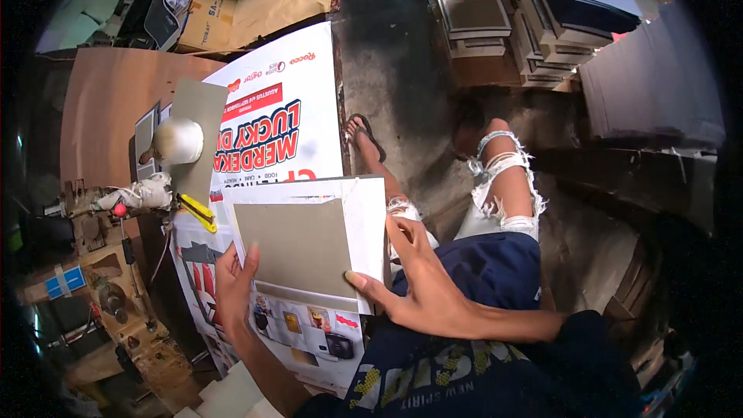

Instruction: The person applies adhesive to the side of a large stack of paper sheets with a brush and then places a cover sheet on top of the stack.

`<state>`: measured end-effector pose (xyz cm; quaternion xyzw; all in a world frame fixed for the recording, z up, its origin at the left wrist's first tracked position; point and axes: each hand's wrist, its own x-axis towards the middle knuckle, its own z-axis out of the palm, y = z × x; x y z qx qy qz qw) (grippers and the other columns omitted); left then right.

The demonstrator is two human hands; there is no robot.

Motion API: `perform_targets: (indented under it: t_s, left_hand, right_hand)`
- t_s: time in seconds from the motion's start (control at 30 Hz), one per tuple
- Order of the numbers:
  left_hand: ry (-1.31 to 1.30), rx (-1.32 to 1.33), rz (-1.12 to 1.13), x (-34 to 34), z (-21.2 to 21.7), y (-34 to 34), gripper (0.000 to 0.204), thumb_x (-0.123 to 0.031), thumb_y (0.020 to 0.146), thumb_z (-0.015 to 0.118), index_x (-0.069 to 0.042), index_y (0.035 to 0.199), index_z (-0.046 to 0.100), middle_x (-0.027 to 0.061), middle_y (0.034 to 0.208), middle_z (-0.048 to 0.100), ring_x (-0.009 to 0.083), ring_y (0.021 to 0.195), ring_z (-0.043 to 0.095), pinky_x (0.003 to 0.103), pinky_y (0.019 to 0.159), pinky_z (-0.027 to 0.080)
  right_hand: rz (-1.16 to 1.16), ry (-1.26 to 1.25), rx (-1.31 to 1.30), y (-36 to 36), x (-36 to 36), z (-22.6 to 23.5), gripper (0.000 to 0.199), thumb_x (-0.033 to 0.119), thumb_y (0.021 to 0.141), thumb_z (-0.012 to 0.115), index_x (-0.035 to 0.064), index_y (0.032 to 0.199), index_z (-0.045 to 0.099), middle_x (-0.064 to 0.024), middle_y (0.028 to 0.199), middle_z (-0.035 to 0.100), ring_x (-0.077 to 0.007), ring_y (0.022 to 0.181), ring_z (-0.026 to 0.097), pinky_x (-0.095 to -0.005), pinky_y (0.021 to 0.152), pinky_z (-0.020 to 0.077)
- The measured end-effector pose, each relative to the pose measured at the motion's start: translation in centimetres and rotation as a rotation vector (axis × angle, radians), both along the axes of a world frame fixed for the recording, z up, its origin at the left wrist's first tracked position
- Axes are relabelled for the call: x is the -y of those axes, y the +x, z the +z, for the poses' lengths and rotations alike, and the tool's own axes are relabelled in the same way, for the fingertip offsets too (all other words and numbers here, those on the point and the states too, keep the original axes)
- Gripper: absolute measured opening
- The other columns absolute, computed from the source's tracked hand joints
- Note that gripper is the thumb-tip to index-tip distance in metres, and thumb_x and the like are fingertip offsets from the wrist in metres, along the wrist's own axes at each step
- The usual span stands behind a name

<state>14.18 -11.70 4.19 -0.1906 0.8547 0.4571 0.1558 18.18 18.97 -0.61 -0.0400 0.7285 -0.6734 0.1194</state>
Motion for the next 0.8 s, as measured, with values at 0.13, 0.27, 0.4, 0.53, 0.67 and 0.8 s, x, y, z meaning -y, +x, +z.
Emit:
perform_targets:
  t_s: [0.13,0.27,0.4,0.53,0.67,0.8]
  left_hand:
    - [0.062,-0.002,0.069,0.5,-0.1,0.3,0.050,-0.025,0.095,0.070,0.007,0.130,0.056,0.0100,0.118,0.066,0.0145,0.106,0.061,0.029,0.097,0.044]
    - [0.028,-0.008,0.122,-0.3,0.4,-0.3,0.063,-0.019,0.091,0.073,0.007,0.140,0.043,0.0159,0.131,0.059,0.0186,0.116,0.058,0.032,0.103,0.043]
    - [0.123,0.009,0.134,1.7,-0.2,0.1,0.073,-0.018,0.087,0.076,0.007,0.144,0.037,0.0172,0.135,0.056,0.0207,0.123,0.055,0.033,0.107,0.041]
    - [0.193,0.049,0.074,2.7,0.0,-0.3,0.081,-0.025,0.083,0.082,0.007,0.144,0.039,0.0155,0.134,0.057,0.0209,0.123,0.055,0.033,0.107,0.041]
    - [0.153,0.037,0.057,2.8,-0.1,-0.3,0.083,-0.030,0.081,0.084,0.006,0.142,0.042,0.0129,0.131,0.059,0.0204,0.120,0.057,0.033,0.105,0.042]
    - [0.057,0.085,0.066,3.1,0.3,0.0,0.078,-0.027,0.082,0.083,0.006,0.141,0.043,0.0126,0.130,0.060,0.0196,0.119,0.058,0.033,0.105,0.042]
  right_hand:
    - [-0.015,-0.037,0.028,0.2,-0.4,0.2,0.080,0.023,0.088,0.073,-0.0210,0.137,0.029,-0.0297,0.109,0.045,-0.0352,0.105,0.048,-0.0402,0.091,0.0434]
    - [-0.075,-0.136,0.130,-0.2,-0.3,-0.5,0.075,0.022,0.082,0.078,-0.0126,0.135,0.038,-0.0239,0.107,0.049,-0.0311,0.101,0.052,-0.0389,0.089,0.0457]
    - [-0.082,-0.204,0.216,-1.1,-0.8,-0.7,0.070,0.023,0.078,0.082,-0.0069,0.129,0.045,-0.0198,0.108,0.052,-0.0266,0.100,0.055,-0.0361,0.086,0.0490]
    - [-0.064,-0.220,0.210,-1.5,-1.1,-0.8,0.071,0.023,0.076,0.084,-0.0064,0.128,0.046,-0.0190,0.110,0.054,-0.0243,0.100,0.058,-0.0335,0.082,0.0513]
    - [-0.044,-0.223,0.219,-1.6,-1.1,-1.2,0.074,0.022,0.075,0.085,-0.0057,0.131,0.044,-0.0195,0.111,0.055,-0.0259,0.102,0.060,-0.0346,0.084,0.0532]
    - [-0.009,-0.231,0.217,-1.7,-1.3,-1.3,0.077,0.021,0.074,0.087,-0.0054,0.132,0.043,-0.0207,0.112,0.054,-0.0265,0.105,0.060,-0.0349,0.085,0.0547]
